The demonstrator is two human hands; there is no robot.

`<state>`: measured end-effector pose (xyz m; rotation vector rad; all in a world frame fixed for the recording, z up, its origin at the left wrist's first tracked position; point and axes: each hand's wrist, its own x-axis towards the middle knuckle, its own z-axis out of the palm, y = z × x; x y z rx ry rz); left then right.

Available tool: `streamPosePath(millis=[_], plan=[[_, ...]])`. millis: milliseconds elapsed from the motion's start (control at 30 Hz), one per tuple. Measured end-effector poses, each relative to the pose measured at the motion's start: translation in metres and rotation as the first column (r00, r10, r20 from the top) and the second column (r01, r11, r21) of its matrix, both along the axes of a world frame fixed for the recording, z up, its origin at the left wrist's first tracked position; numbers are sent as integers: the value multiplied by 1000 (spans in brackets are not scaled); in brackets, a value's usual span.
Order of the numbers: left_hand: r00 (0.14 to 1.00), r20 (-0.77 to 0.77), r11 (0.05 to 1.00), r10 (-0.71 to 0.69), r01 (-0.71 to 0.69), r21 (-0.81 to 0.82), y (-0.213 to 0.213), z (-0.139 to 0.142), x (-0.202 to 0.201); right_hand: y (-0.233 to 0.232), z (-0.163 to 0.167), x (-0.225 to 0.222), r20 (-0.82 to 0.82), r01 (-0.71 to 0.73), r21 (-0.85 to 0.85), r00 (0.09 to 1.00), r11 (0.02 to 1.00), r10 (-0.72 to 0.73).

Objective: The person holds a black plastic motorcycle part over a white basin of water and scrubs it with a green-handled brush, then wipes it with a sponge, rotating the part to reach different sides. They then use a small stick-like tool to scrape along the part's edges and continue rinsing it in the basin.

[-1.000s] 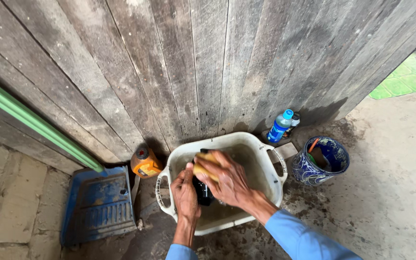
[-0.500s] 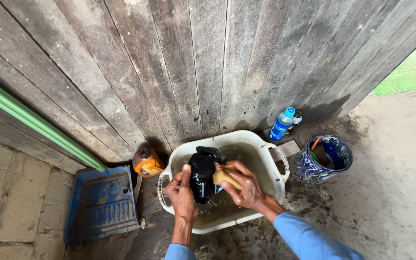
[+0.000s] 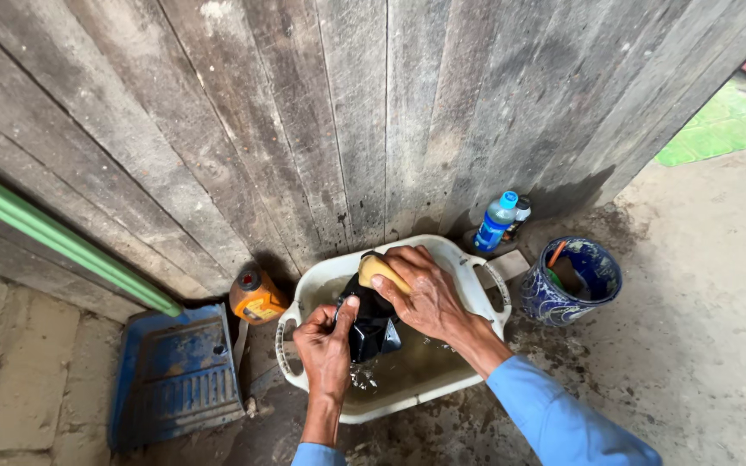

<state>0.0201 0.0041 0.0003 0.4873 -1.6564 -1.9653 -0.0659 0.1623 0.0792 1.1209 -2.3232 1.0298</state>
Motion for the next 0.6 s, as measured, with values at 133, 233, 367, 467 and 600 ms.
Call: streamPosePath(millis=[133, 233, 367, 467, 600], plan=[[998, 21, 998, 60, -59, -34, -1, 6, -1, 1, -17, 9, -34, 19, -41, 999, 999, -20], [998, 5, 998, 65, -65, -24, 2, 4, -3, 0, -38, 17, 30, 100, -113, 995, 989, -97], [996, 20, 996, 91, -91, 13, 3, -1, -4, 1, -55, 27, 123, 121, -201, 988, 972, -97], [994, 0, 990, 113, -113, 85, -2, -4, -5, 3, -57, 32, 77, 71, -270, 996, 960, -52], [993, -9, 985, 117, -115, 126, -8, -8, -7, 7, -50, 32, 15, -115, -148, 993, 982, 118]])
